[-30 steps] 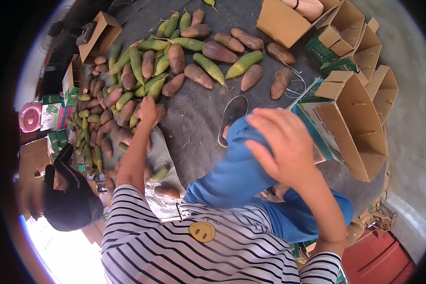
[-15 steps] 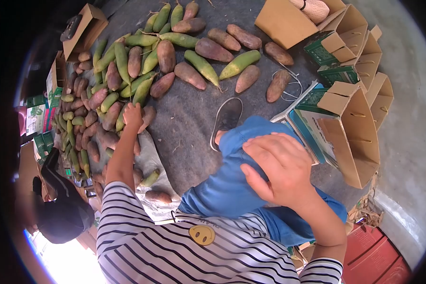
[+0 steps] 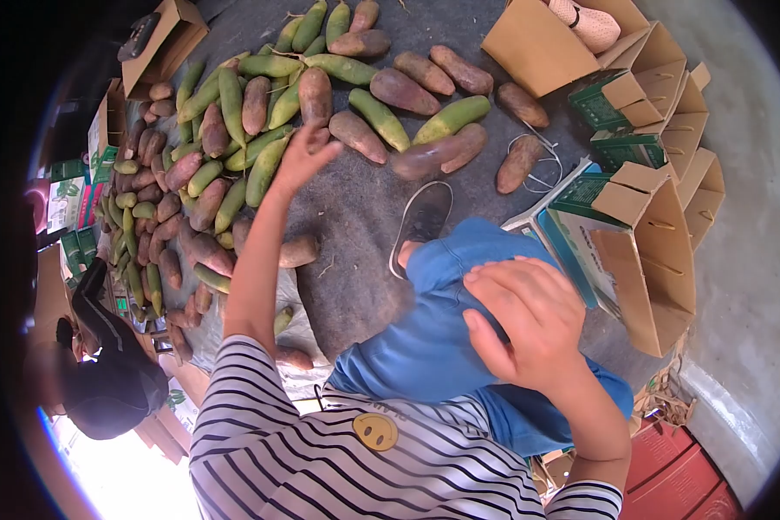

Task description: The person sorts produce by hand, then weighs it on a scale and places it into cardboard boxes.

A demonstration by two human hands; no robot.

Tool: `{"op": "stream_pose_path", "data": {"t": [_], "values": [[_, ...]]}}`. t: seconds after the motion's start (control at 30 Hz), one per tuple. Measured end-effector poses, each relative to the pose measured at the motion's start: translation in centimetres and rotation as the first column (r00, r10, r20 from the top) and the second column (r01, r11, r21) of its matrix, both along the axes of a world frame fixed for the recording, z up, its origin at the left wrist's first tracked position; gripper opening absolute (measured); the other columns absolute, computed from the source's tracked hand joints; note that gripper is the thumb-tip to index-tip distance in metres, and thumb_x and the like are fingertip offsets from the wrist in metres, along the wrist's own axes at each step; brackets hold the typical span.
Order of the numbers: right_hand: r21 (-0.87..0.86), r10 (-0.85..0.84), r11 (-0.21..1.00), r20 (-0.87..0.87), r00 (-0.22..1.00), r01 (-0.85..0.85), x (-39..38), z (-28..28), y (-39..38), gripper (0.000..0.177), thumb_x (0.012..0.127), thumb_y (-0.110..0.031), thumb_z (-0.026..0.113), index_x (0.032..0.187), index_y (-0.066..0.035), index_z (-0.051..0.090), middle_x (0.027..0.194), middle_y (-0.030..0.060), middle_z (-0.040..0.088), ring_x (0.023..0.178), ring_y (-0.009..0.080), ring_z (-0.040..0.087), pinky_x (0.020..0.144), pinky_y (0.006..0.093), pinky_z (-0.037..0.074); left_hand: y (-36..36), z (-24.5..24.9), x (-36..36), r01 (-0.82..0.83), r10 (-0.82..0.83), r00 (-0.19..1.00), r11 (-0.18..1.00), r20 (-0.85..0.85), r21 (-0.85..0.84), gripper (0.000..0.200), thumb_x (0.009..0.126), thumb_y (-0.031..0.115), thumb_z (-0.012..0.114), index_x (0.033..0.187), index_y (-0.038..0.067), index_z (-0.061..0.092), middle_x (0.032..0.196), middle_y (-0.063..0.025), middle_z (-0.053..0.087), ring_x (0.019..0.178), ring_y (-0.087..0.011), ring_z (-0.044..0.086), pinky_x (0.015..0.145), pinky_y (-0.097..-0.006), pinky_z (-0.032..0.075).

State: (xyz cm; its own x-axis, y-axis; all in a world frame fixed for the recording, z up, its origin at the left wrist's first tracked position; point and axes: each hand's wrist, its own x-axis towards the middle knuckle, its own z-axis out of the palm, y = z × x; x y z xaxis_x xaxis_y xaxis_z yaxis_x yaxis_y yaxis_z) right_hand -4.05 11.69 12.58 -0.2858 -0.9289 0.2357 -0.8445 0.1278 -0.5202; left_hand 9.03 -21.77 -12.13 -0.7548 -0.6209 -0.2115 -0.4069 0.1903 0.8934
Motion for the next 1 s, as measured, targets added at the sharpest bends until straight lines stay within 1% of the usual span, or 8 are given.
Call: {"op": "stream_pose_path", "data": {"t": [0.1, 0.2, 0.43, 0.53, 0.63, 0.73, 0.83, 1.0], "values": [[0.014, -0.001, 1.000, 0.009, 1.000, 0.001, 0.0, 0.1, 0.0, 0.025, 0.071, -0.015, 0.067, 0.094, -0.006, 0.064, 0.091, 0.0074, 0.066, 0.083, 0.0238, 0.065, 0.078, 0.0386, 0.050, -6.8, -6.7, 4.8, 0.019, 0.258, 0.892, 0.798, 0.371, -0.602, 0.073, 0.076, 0.032, 0.071, 0.134, 0.001, 0.039, 0.135, -0.0213, 0.045, 0.125, -0.0325, 0.044, 0.101, -0.0379, 0.040], [0.023, 0.004, 1.000, 0.010, 1.000, -0.004, 0.0, 0.1, -0.4, 0.025, 0.070, -0.015, 0.068, 0.093, -0.005, 0.065, 0.091, 0.0073, 0.066, 0.083, 0.0232, 0.065, 0.078, 0.0384, 0.050, -9.7, -9.9, 8.7, 0.130, 0.309, 0.649, 0.856, 0.696, -0.501, 0.081, 0.073, 0.025, 0.071, 0.141, 0.008, 0.030, 0.144, -0.0117, 0.035, 0.133, -0.0294, 0.035, 0.104, -0.0429, 0.036], [0.038, 0.004, 0.999, 0.027, 1.000, -0.005, 0.1, 0.2, -0.5, 0.026, 0.069, -0.015, 0.069, 0.093, -0.006, 0.065, 0.091, 0.0073, 0.066, 0.083, 0.0229, 0.065, 0.078, 0.0377, 0.050, -7.5, -6.5, 7.5, 0.205, 0.322, 0.367, 0.887, 0.873, -0.413, 0.072, 0.071, 0.027, 0.076, 0.129, 0.010, 0.038, 0.132, -0.0145, 0.044, 0.121, -0.0316, 0.046, 0.096, -0.0444, 0.043], [0.035, 0.009, 0.999, 0.021, 1.000, -0.010, 0.0, 0.3, -0.6, 0.027, 0.069, -0.015, 0.069, 0.093, -0.006, 0.065, 0.092, 0.0073, 0.066, 0.083, 0.0230, 0.065, 0.078, 0.0377, 0.050, -6.9, -7.4, 8.1, 0.199, 0.397, 0.430, 0.834, 0.811, -0.514, 0.066, 0.070, 0.030, 0.078, 0.122, 0.010, 0.042, 0.126, -0.0154, 0.048, 0.116, -0.0317, 0.050, 0.094, -0.0435, 0.045], [0.038, 0.004, 0.999, 0.023, 1.000, -0.005, 0.0, 0.4, -0.5, 0.027, 0.068, -0.015, 0.070, 0.094, -0.006, 0.065, 0.092, 0.0071, 0.066, 0.083, 0.0230, 0.065, 0.078, 0.0378, 0.050, -7.6, -9.2, 8.8, 0.079, 0.303, 0.501, 0.917, 0.811, -0.391, 0.063, 0.070, 0.028, 0.078, 0.121, 0.012, 0.044, 0.118, -0.0144, 0.053, 0.110, -0.0325, 0.054, 0.091, -0.0439, 0.046], [0.029, 0.002, 1.000, 0.028, 1.000, -0.003, 0.0, 0.3, -0.4, 0.027, 0.068, -0.015, 0.071, 0.094, -0.006, 0.065, 0.092, 0.0070, 0.066, 0.083, 0.0230, 0.065, 0.078, 0.0379, 0.051, -6.0, -8.7, 8.9, 0.277, 0.225, 0.541, 0.862, 0.810, -0.424, 0.061, 0.067, 0.024, 0.078, 0.119, 0.012, 0.047, 0.114, -0.0150, 0.055, 0.107, -0.0336, 0.056, 0.088, -0.0433, 0.048], [0.012, -0.003, 1.000, 0.027, 1.000, 0.003, -0.1, 0.2, -0.4, 0.027, 0.068, -0.015, 0.071, 0.094, -0.006, 0.065, 0.092, 0.0070, 0.066, 0.083, 0.0229, 0.065, 0.078, 0.0380, 0.051, -4.3, -7.9, 9.7, 0.390, -0.013, 0.721, 0.834, 0.693, -0.390, 0.061, 0.064, 0.019, 0.077, 0.118, 0.011, 0.049, 0.111, -0.0142, 0.057, 0.106, -0.0340, 0.055, 0.088, -0.0422, 0.047], [-0.009, -0.005, 1.000, 0.024, 1.000, 0.006, 0.0, 0.2, -0.2, 0.027, 0.069, -0.015, 0.071, 0.093, -0.006, 0.065, 0.092, 0.0070, 0.066, 0.083, 0.0227, 0.065, 0.077, 0.0380, 0.051, 3.8, -6.1, 5.5, 0.380, -0.182, 0.892, 0.798, 0.414, -0.467, 0.065, 0.061, 0.013, 0.076, 0.120, 0.010, 0.051, 0.111, -0.0139, 0.057, 0.104, -0.0340, 0.055, 0.089, -0.0406, 0.046]]}}
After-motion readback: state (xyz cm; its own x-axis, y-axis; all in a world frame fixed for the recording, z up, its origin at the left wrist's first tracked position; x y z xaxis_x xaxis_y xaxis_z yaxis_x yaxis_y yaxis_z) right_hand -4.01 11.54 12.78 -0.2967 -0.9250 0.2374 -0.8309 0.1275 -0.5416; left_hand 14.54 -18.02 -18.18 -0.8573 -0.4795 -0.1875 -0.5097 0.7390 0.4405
